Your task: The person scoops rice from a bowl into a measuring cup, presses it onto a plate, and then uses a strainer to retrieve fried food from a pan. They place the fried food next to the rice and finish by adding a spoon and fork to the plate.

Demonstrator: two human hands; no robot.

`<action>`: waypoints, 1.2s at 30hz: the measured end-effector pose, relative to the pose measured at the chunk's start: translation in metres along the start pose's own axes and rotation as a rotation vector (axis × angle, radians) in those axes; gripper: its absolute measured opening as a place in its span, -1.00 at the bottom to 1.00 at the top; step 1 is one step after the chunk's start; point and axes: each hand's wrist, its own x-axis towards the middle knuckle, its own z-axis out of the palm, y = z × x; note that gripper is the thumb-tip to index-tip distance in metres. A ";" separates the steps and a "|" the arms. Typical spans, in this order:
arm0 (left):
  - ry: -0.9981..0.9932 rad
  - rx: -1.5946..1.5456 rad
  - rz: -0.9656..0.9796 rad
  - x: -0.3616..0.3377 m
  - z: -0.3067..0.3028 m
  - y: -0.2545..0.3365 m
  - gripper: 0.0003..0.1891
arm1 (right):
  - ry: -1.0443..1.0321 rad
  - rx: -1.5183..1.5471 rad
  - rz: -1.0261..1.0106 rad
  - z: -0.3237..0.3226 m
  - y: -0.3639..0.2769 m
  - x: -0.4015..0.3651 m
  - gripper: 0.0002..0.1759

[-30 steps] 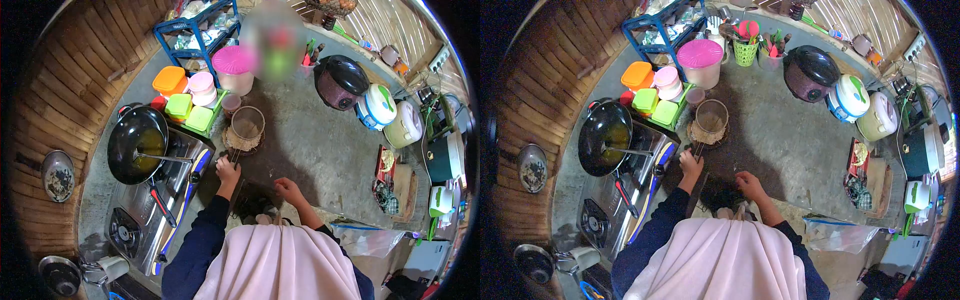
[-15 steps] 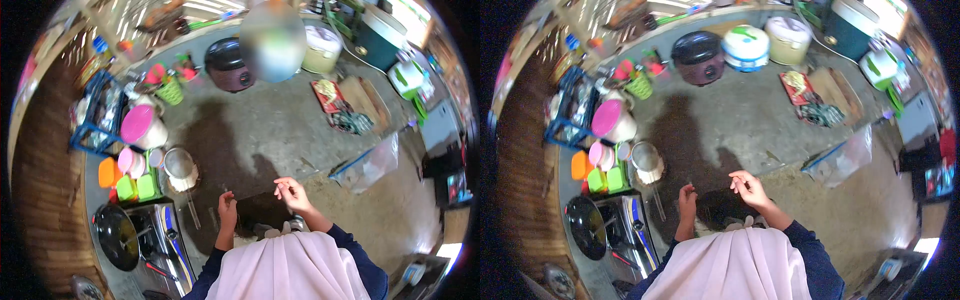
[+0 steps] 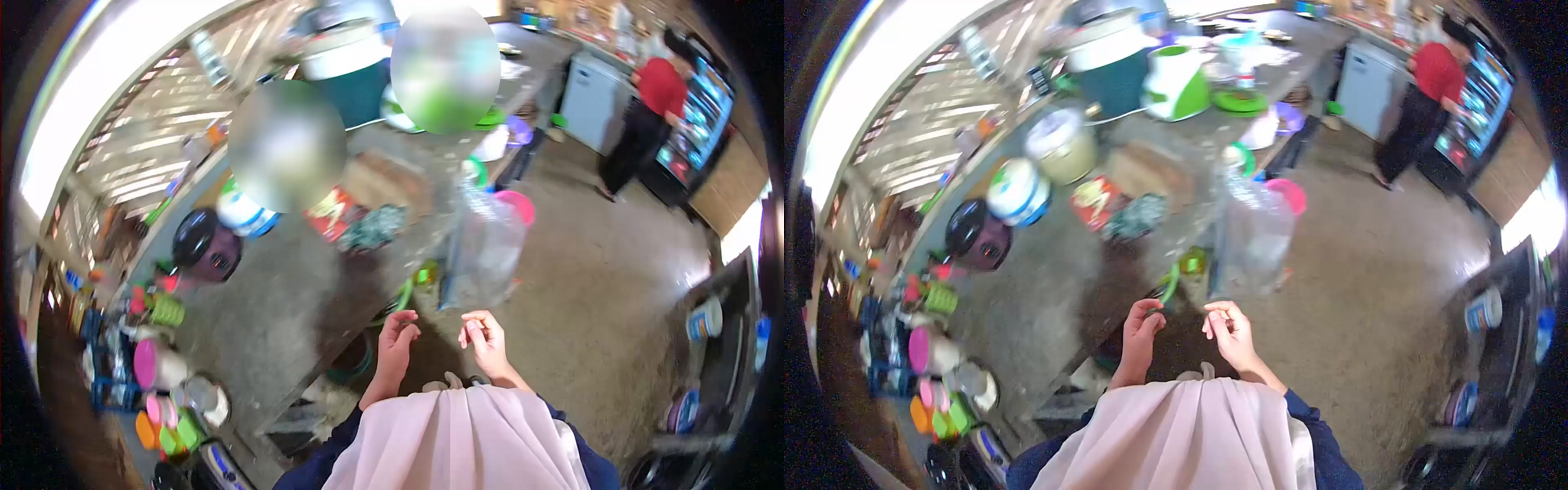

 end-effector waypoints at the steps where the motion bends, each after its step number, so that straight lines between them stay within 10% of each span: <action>1: -0.057 -0.002 -0.012 0.011 0.032 -0.004 -0.76 | 0.005 -0.015 -0.036 -0.025 -0.012 0.004 -0.84; 14: -0.514 -0.014 -0.130 0.124 0.272 -0.056 -0.83 | 0.405 -0.070 -0.205 -0.249 -0.088 0.037 -0.84; 36: -1.071 -0.010 -0.231 0.432 0.587 -0.128 -0.85 | 0.673 -0.205 -0.315 -0.538 -0.173 0.311 -0.86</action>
